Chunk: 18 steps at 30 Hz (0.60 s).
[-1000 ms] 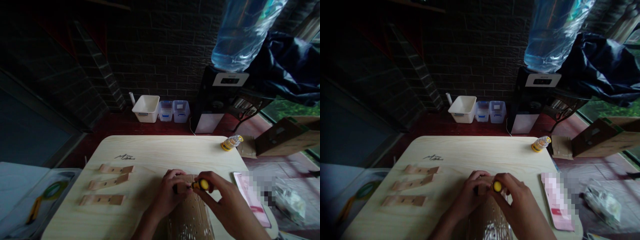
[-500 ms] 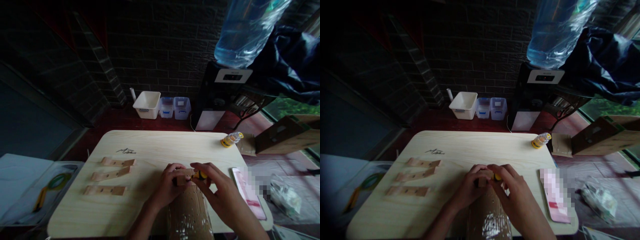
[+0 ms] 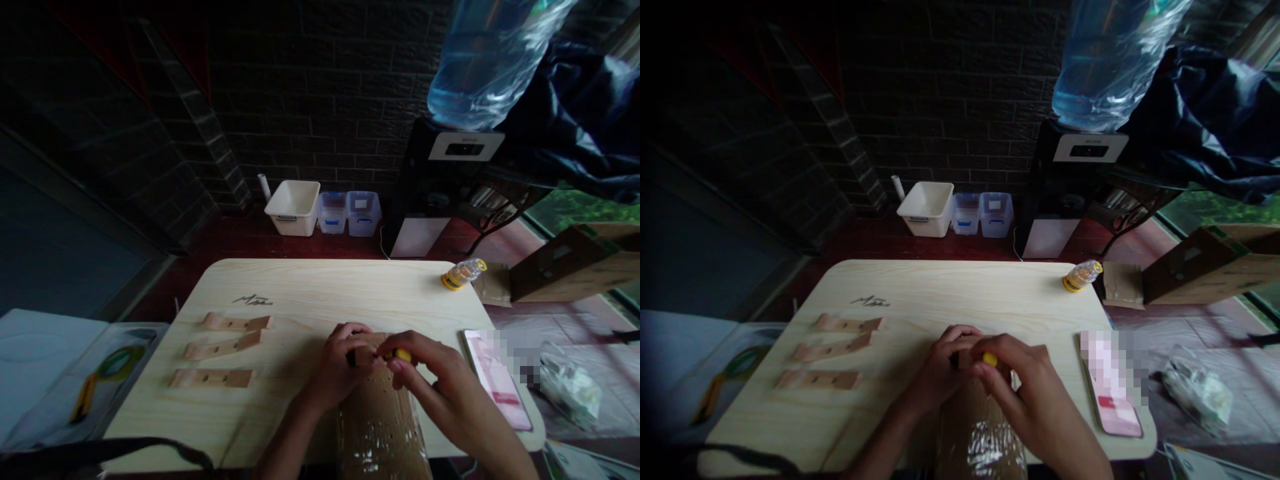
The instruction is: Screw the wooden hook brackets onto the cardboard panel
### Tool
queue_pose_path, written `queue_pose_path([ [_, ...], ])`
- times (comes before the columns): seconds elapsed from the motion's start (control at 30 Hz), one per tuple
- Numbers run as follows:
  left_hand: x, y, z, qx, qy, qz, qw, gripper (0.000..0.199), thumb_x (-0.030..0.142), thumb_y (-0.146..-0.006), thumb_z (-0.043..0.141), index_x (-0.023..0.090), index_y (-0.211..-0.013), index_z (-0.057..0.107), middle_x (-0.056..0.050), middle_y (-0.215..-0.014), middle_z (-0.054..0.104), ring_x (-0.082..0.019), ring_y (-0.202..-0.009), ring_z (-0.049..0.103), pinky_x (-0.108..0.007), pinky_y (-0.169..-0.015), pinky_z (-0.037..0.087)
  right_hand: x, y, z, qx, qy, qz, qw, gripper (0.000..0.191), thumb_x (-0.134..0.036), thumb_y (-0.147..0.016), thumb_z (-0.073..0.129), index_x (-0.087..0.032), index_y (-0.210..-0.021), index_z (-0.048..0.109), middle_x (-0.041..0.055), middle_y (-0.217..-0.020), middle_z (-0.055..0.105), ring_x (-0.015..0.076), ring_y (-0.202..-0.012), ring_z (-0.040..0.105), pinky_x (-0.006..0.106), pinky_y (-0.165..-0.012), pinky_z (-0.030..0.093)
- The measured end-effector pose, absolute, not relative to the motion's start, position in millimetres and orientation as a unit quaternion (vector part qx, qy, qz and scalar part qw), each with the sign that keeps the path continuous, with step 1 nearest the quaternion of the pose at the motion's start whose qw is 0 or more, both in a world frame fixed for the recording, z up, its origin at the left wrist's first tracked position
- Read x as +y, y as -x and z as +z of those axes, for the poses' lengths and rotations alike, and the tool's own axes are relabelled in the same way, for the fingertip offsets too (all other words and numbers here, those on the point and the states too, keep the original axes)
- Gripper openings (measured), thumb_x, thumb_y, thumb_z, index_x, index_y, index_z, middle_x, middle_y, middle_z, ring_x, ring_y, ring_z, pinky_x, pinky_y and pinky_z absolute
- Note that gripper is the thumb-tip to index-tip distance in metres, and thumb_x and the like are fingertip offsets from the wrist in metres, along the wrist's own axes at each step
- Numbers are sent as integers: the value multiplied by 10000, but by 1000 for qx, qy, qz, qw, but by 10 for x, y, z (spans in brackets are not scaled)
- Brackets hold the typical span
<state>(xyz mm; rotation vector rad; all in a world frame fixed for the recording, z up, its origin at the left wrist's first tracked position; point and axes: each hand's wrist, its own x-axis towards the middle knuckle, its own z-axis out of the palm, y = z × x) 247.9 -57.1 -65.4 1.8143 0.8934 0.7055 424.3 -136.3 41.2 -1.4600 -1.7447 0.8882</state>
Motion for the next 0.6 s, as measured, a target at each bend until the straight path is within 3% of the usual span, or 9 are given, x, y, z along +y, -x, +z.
queue_pose_path([
  [0.27,-573,-2459,-656,360,-748,288,478,157,351,-835,732,259,-955,776,-68,-1217,654,-255,-1159,594,-374,-1015,478,-1305,-4222,341,-645,571,358,361,268,-438,-983,548,-210,-1002,688,35,-869,692,136,-704,646,228,-581,520],
  [0.47,-574,-2469,-653,359,-755,280,471,168,357,-835,728,258,-966,766,-64,-1209,660,-256,-1157,593,-378,-1008,481,-1341,-4204,341,-680,566,301,357,370,-396,-1000,520,-260,-1338,586,67,-1043,704,176,-846,673,324,-773,559],
  [0.6,-574,-2478,-637,360,-752,289,471,156,368,-842,718,253,-936,766,-62,-1195,660,-254,-1147,595,-390,-1011,482,-1362,-4217,332,-678,565,304,358,391,-360,-1044,415,-259,-1401,537,67,-977,702,184,-861,672,336,-777,554],
])
